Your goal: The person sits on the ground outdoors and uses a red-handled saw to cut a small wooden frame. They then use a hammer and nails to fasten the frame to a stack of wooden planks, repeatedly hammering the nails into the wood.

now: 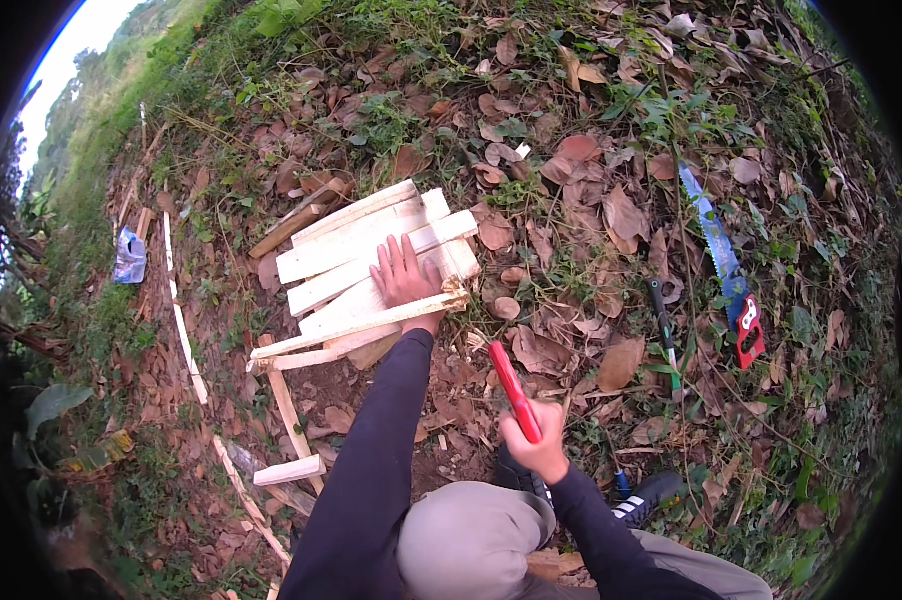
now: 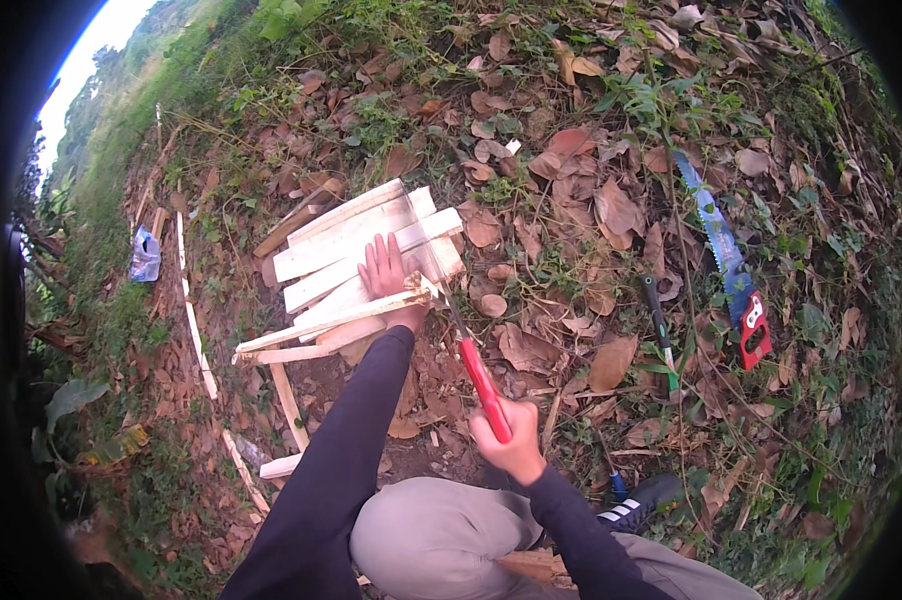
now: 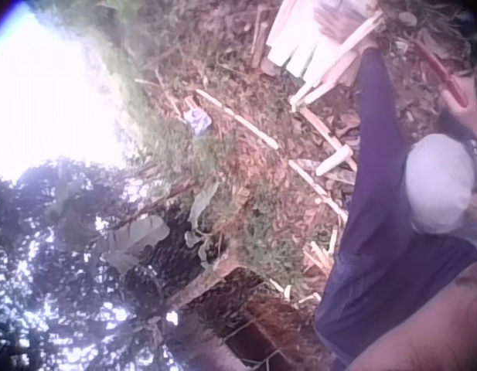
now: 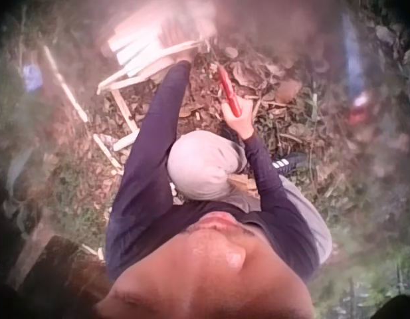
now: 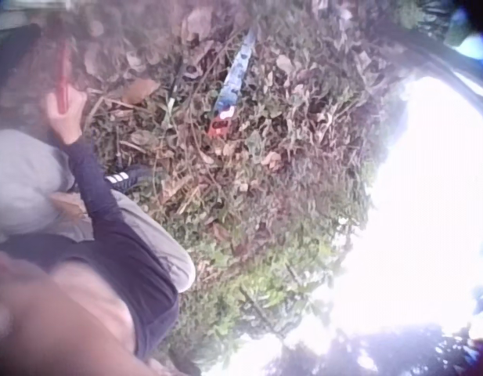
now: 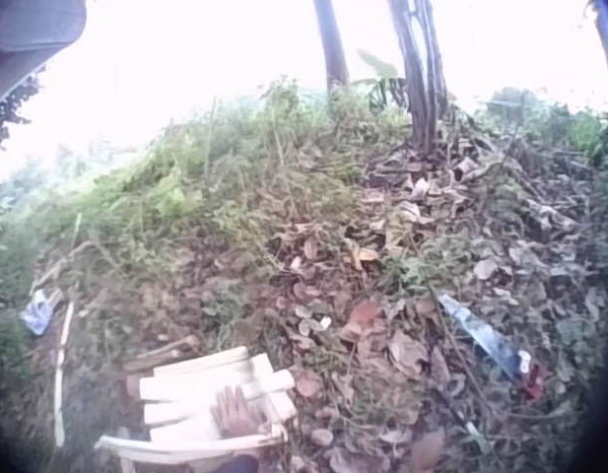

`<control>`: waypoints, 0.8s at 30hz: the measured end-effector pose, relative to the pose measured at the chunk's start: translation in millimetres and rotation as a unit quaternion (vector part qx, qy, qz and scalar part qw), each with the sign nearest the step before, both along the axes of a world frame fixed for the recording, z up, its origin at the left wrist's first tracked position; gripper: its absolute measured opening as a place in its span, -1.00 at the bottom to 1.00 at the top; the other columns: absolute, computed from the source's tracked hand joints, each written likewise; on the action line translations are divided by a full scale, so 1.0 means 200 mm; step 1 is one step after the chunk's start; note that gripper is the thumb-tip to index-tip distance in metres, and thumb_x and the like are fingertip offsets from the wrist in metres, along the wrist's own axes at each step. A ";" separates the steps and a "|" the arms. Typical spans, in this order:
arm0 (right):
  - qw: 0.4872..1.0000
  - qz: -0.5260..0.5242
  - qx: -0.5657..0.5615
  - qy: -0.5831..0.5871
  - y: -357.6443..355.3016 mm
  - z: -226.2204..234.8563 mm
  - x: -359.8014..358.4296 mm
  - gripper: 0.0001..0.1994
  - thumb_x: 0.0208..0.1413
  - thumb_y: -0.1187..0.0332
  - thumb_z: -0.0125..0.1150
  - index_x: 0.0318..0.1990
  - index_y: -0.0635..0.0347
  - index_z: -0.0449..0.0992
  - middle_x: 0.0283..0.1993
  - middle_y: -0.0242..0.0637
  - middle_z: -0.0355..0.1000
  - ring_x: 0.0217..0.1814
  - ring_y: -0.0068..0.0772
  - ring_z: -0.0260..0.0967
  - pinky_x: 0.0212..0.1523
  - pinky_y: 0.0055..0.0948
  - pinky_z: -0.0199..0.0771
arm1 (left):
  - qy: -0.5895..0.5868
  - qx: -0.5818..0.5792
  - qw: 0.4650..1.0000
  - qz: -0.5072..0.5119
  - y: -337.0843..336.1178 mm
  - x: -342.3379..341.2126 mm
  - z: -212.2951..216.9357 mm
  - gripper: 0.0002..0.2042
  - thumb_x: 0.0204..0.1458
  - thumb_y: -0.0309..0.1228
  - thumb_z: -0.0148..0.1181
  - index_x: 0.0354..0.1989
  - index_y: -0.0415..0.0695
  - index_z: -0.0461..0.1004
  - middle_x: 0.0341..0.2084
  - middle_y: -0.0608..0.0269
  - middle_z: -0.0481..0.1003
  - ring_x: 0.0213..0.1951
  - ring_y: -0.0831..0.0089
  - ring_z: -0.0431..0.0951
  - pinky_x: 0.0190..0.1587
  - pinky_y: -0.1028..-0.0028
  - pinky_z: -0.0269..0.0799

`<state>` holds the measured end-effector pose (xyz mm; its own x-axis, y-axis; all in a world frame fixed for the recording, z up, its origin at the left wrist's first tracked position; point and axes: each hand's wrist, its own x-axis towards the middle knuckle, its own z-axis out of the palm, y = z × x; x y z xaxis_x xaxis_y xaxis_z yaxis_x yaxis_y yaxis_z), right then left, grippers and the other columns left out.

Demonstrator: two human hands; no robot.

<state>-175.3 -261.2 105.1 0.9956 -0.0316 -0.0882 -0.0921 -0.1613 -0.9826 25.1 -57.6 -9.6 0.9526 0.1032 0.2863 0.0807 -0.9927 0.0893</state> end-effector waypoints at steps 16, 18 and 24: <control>0.998 -0.042 0.020 -0.053 0.04 -0.18 -0.09 -0.84 -0.09 0.47 0.19 -0.64 0.24 0.39 -0.78 -0.30 0.16 -0.79 -0.48 0.22 -0.65 -0.42 0.21 | -0.024 -0.046 0.999 -0.018 0.01 0.00 0.01 -0.37 0.15 -0.16 -0.06 0.40 -0.16 0.21 0.41 -0.04 0.15 0.45 -0.05 0.03 0.45 -0.13 -0.26; 0.997 -0.063 0.033 -0.005 0.14 -0.17 0.22 -0.79 -0.05 0.43 0.21 -0.64 0.22 0.34 -0.75 -0.26 0.18 -0.76 -0.37 0.21 -0.64 -0.35 0.16 | -0.021 -0.036 0.999 -0.024 -0.02 0.01 0.01 -0.37 0.16 -0.15 -0.06 0.41 -0.15 0.20 0.41 -0.03 0.15 0.45 -0.05 0.04 0.45 -0.13 -0.25; 1.000 -0.005 0.005 0.004 0.04 -0.23 -0.06 -0.89 -0.10 0.44 0.21 -0.58 0.24 0.46 -0.73 -0.25 0.30 -0.74 -0.35 0.33 -0.60 -0.39 0.29 | -0.026 -0.031 0.999 -0.021 -0.01 -0.03 0.01 -0.40 0.17 -0.16 -0.07 0.39 -0.15 0.24 0.42 0.00 0.15 0.44 -0.02 0.06 0.45 -0.11 -0.16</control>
